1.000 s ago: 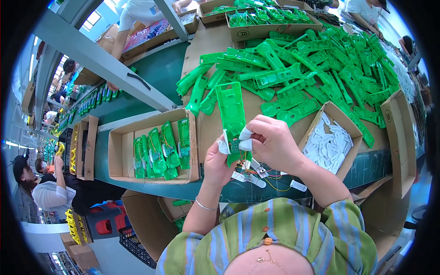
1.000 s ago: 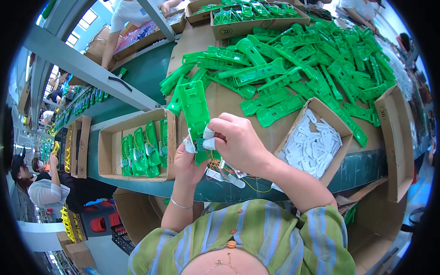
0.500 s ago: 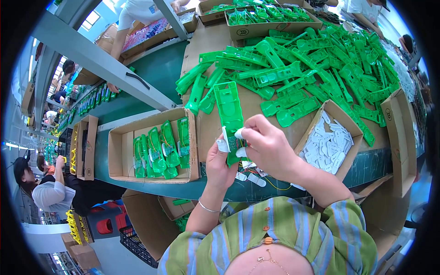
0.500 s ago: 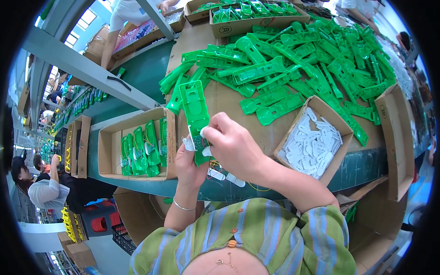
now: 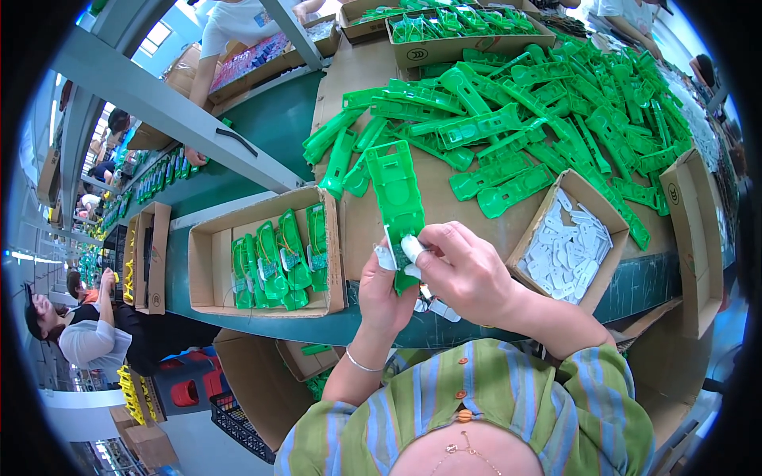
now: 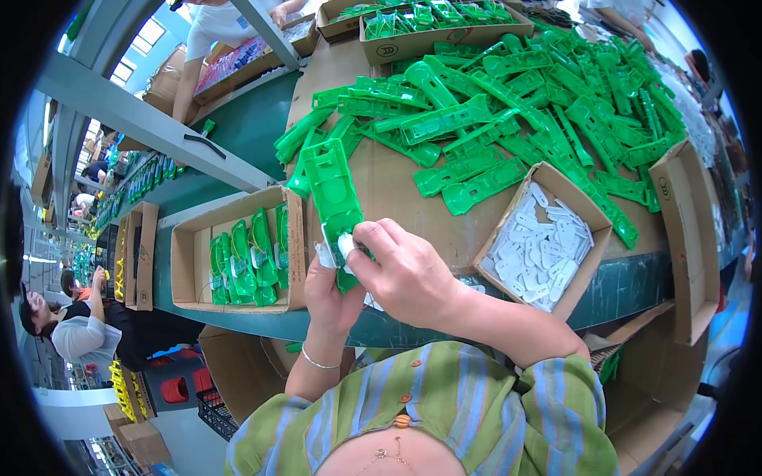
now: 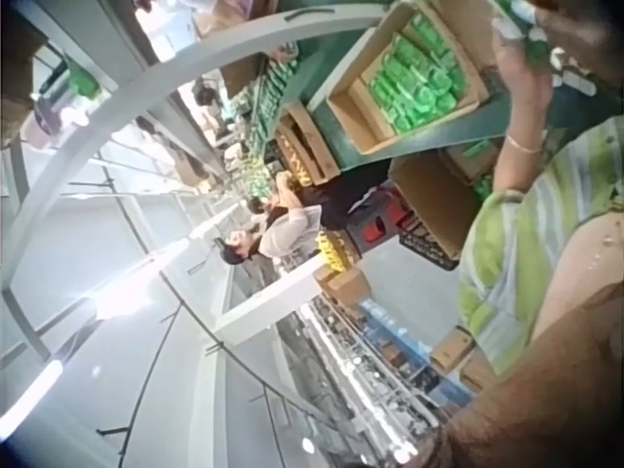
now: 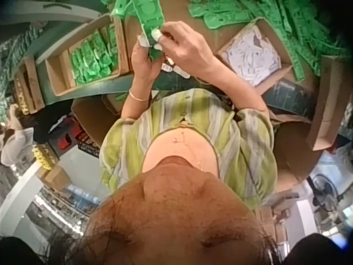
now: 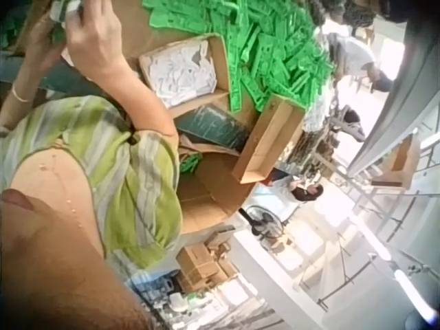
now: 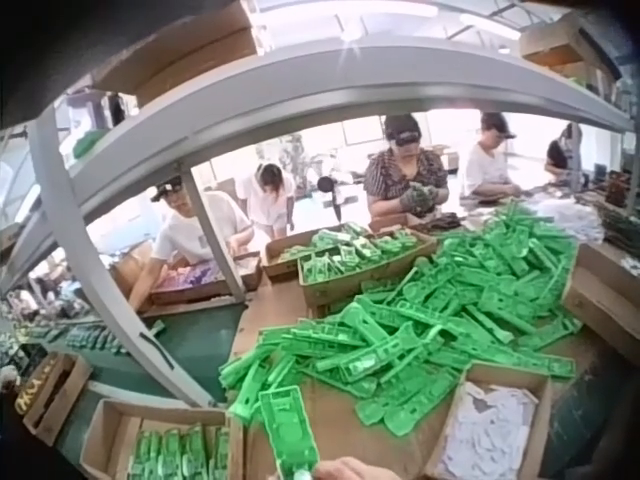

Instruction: Assembling electrical components into green plastic lighting housings at a factory workstation.

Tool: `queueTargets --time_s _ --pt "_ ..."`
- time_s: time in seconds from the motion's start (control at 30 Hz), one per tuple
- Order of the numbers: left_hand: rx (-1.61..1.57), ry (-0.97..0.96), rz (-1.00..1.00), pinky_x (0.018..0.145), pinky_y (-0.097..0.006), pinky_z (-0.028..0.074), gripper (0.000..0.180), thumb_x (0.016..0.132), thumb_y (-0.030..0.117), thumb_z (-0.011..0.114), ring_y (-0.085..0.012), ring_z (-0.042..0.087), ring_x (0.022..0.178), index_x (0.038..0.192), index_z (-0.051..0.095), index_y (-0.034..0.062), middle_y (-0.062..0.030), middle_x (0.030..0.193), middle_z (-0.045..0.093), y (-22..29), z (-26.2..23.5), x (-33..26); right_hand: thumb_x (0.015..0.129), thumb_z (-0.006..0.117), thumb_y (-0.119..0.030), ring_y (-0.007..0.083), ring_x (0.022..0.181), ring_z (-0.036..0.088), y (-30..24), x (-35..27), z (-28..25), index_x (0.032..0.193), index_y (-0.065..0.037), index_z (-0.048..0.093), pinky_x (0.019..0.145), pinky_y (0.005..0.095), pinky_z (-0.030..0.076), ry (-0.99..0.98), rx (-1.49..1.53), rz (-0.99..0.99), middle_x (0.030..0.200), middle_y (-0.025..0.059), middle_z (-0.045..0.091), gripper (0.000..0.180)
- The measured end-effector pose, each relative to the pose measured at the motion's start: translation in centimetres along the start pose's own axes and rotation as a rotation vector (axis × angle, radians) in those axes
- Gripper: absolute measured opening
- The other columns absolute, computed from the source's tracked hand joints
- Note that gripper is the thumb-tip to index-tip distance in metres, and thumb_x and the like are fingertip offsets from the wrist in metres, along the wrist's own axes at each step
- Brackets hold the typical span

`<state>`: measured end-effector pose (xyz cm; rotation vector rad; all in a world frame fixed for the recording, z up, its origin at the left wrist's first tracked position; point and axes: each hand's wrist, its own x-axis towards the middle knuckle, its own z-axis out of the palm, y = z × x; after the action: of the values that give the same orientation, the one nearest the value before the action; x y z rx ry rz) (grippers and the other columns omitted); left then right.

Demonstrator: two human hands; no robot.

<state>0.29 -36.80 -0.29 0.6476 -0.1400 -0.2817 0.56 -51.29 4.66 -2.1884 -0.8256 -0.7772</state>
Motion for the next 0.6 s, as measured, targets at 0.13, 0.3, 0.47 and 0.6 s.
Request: queueTargets --time_s 0.13,0.3,0.47,0.6 --pt "-0.011 -0.013 0.0 0.092 -0.037 0.043 0.037 0.093 0.023 0.044 -0.0206 0.053 0.106 0.125 0.043 0.0044 -0.0077 0.116 0.054 -0.4 0.3 0.0 0.06 0.064 0.003 0.0244 0.069 0.055 0.2 -0.2 0.2 0.08 0.006 0.057 0.054 0.0317 0.049 0.019 -0.01 0.002 0.087 0.0121 0.05 0.022" --pt "-0.01 -0.015 0.046 0.092 -0.036 0.043 0.036 0.094 0.023 0.044 -0.0199 0.053 0.105 0.125 0.044 0.0047 -0.007 0.115 0.055 -0.8 -0.1 -0.2 0.056 0.063 0.001 0.025 0.068 0.055 0.2 0.2 0.1 0.078 0.007 0.056 0.055 0.0313 0.049 0.057 -0.016 -0.047 0.086 0.0126 0.05 0.024" --pt "0.147 0.107 0.045 0.088 -0.033 0.046 0.031 0.093 0.019 0.043 -0.0217 0.057 0.101 0.118 0.048 0.0006 -0.0124 0.112 0.057 -0.3 0.2 -0.5 0.046 0.056 -0.007 0.0264 0.07 0.055 1.1 -0.6 0.8 0.077 0.007 0.057 0.059 0.0317 0.05 0.03 -0.08 -0.213 0.089 0.0149 0.053 0.034" --pt "0.232 0.077 0.032 0.091 -0.034 0.044 0.034 0.094 0.019 0.041 -0.025 0.055 0.105 0.121 0.045 -0.0016 -0.0179 0.116 0.054 -0.9 1.0 0.3 0.046 0.056 -0.006 0.0268 0.071 0.056 1.1 -1.8 0.8 0.077 0.006 0.058 0.06 0.0322 0.051 0.032 -0.148 -0.152 0.091 0.0159 0.053 0.034"
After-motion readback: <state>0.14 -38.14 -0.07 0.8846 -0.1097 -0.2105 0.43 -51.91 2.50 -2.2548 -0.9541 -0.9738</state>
